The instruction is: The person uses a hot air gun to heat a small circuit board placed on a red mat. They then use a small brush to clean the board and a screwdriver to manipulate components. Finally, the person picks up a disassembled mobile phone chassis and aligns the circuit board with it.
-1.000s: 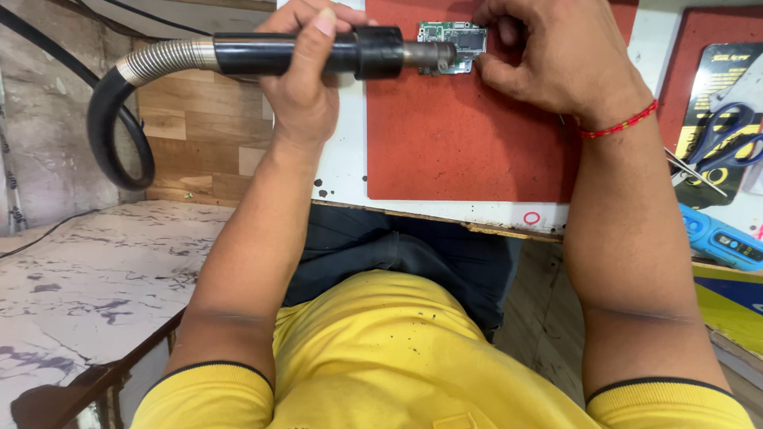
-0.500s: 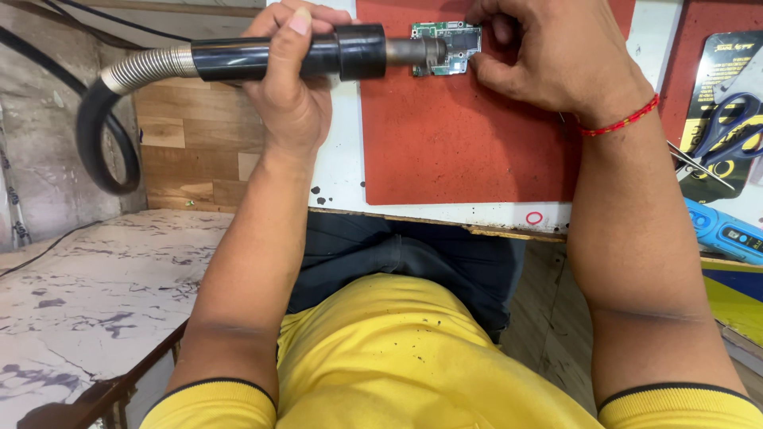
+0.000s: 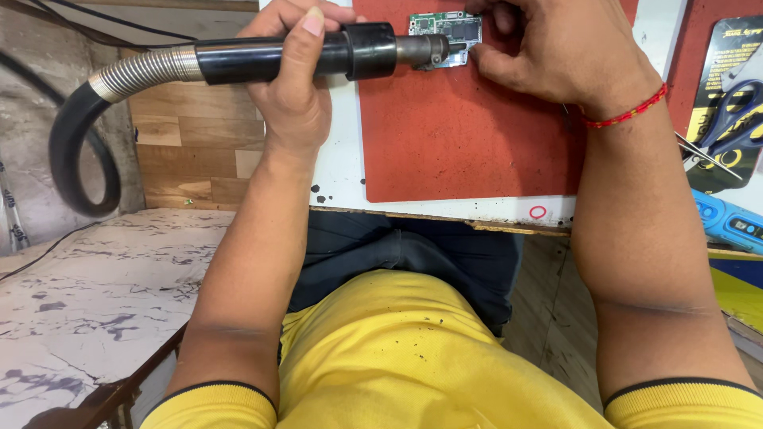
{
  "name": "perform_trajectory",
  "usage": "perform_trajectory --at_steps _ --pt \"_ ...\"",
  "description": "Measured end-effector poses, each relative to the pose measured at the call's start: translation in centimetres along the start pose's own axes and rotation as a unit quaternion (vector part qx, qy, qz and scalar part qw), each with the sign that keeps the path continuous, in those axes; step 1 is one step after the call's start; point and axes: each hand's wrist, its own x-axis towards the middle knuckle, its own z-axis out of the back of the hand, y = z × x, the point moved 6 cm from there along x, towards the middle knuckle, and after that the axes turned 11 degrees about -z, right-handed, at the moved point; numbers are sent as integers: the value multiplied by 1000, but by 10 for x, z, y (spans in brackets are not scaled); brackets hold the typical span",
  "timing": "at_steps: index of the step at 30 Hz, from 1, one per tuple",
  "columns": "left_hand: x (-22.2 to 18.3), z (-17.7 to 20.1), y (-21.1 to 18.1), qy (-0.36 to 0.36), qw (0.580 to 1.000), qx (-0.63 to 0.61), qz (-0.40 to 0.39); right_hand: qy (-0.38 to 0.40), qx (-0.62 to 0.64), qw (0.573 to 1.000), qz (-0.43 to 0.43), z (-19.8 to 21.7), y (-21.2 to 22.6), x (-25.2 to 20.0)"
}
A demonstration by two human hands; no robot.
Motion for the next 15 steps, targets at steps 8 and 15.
perform_trajectory --at_steps 8,15 --pt "2 0 4 -41 995 -79 41 -3 8 1000 20 8 9 4" --pt "3 -1 2 -62 996 -50 36 -9 30 999 12 12 16 4"
